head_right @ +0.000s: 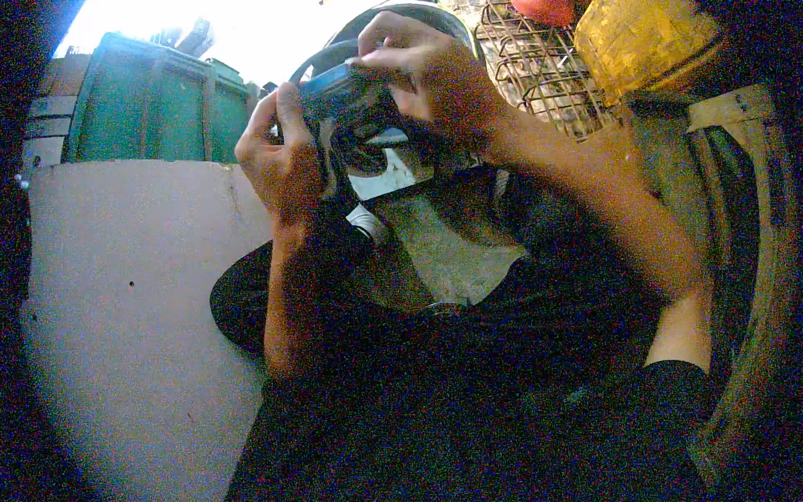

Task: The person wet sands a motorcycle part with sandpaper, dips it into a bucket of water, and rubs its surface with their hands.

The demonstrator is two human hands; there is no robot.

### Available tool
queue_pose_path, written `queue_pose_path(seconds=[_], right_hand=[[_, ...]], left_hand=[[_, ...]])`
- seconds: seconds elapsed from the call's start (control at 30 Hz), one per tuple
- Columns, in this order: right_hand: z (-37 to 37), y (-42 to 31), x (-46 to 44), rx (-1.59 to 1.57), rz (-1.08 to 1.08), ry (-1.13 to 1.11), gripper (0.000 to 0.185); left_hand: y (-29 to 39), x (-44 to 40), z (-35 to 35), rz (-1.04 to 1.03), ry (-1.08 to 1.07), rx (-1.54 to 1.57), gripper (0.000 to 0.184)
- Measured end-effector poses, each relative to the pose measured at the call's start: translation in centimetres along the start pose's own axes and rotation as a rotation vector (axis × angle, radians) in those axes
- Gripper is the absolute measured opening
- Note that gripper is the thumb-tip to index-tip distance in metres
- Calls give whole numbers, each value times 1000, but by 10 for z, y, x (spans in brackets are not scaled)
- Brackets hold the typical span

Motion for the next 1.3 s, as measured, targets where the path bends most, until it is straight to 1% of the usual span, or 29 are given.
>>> queue_pose_path(seconds=[0.07,0.13,0.17,0.23,0.27,0.33,0.37,0.43,0.5,0.53,0.6,0.67,0.7,0.73,0.8,0.83,0.87,0.93,0.97,1.0,1.07,1.1,1.17,1.2,1.27,1.3], right_hand=[[1,7,-1,40,37,53,24],[3,17,-2,97,3,79,19],[0,16,0,103,6,71,19],[-2,14,3,8,35,76,12],[-3,16,1,6,37,80,12],[2,10,-7,123,50,146,10],[1,5,-3,25,-57,108,10],[3,6,0,12,-56,102,10],[2,7,-1,-8,-60,109,9],[5,7,-2,44,-39,125,9],[3,6,-1,111,-10,129,9],[-2,12,4,-47,-22,117,15],[-2,15,3,28,-54,143,14],[-2,16,3,28,-55,146,14],[-1,14,3,102,5,158,12],[-3,10,4,-18,-11,108,12],[-3,11,3,-19,-12,107,12],[0,21,2,61,-113,180,13],[1,22,1,82,-74,183,13],[0,19,2,85,-73,180,13],[-4,11,4,-90,-76,100,12],[-2,10,1,-92,-76,100,12],[5,7,-3,88,-48,171,10],[5,5,-1,89,-48,171,10],[1,4,2,-38,-161,64,10],[0,11,2,-39,-161,64,10]], left_hand=[[2,0,-1,26,-17,13,34],[14,-1,-3,-43,1,-21,34],[8,0,-1,-39,6,-14,34],[-5,1,0,22,-8,-30,34],[-5,1,-1,18,-8,-33,34],[5,1,-3,-39,8,-53,33],[5,2,-2,-37,13,-51,33],[0,4,-1,1,22,-54,32],[-1,4,-4,-27,28,-43,32],[1,4,-7,-50,32,-32,31],[-1,5,-3,-21,34,-22,31],[0,6,-2,4,36,-23,31],[3,6,-3,-23,44,-21,31],[3,6,-2,-47,50,-17,31],[2,7,-3,-32,43,-17,31],[0,6,-2,-16,40,-15,31],[-1,6,-2,-15,40,-16,31],[-3,7,-3,-31,51,-10,30],[-3,7,-4,-32,48,-13,30],[-4,7,-4,-23,56,3,30],[-5,7,-4,-11,66,20,30],[-4,7,-3,-10,65,9,30],[-2,7,-4,-13,60,-7,30],[0,7,-4,-26,64,-14,30],[-1,7,-4,-36,73,-23,30],[-2,7,-5,-32,76,-5,30]])
Point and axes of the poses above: each hand's wrist, its own x-axis away from the middle knuckle, its own z-axis out of the back of the hand, y = z × x, the point moved 4 cm from there along -x, towards the middle knuckle, and after that the axes turned 6 degrees about -z, right-handed, at the moved point
